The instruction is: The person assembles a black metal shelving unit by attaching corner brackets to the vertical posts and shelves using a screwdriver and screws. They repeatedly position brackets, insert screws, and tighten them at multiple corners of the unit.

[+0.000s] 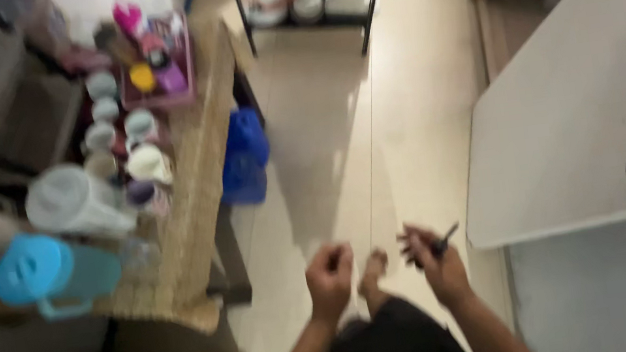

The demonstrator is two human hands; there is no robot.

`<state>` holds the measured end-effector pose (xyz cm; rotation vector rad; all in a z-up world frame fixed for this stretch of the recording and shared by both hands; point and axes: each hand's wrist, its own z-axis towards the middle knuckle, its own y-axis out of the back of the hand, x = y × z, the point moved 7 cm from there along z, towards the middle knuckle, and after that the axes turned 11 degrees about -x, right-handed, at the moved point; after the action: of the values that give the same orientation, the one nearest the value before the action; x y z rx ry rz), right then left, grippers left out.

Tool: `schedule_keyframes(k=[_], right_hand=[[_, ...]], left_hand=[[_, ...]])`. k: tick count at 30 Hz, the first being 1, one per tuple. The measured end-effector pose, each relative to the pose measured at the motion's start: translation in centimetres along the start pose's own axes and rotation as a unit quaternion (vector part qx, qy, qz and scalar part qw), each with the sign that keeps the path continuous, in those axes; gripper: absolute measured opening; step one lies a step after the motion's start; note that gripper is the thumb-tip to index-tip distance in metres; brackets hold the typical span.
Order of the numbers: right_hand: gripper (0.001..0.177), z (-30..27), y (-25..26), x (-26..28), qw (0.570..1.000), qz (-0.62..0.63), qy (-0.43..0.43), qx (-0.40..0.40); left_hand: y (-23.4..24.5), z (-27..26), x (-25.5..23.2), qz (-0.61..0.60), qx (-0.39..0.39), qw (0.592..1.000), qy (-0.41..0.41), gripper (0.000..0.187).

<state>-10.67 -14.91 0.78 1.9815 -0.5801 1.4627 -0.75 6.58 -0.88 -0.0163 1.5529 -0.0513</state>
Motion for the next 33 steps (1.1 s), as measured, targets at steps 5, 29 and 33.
schedule_keyframes(k=[5,29,33], right_hand=[[0.036,1.8,-0.1,1.7,0.996,0.082,-0.029,0.0],[0.04,29.4,-1.5,2.7,0.97,0.044,-0.217,0.096],[0.04,34.7,-3.0,3.4,0.968,0.02,-0.239,0.073]], left_hand=[[-0.3,1.4,-0.6,-0.075,-0.027,0.997,0.023,0.011],[-17.9,24.9,4.1,-0.005,-0.034,0.992,0.123,0.014],[-20.0,31.3,6.3,-0.017,-0.016,0.99,0.142,0.017]])
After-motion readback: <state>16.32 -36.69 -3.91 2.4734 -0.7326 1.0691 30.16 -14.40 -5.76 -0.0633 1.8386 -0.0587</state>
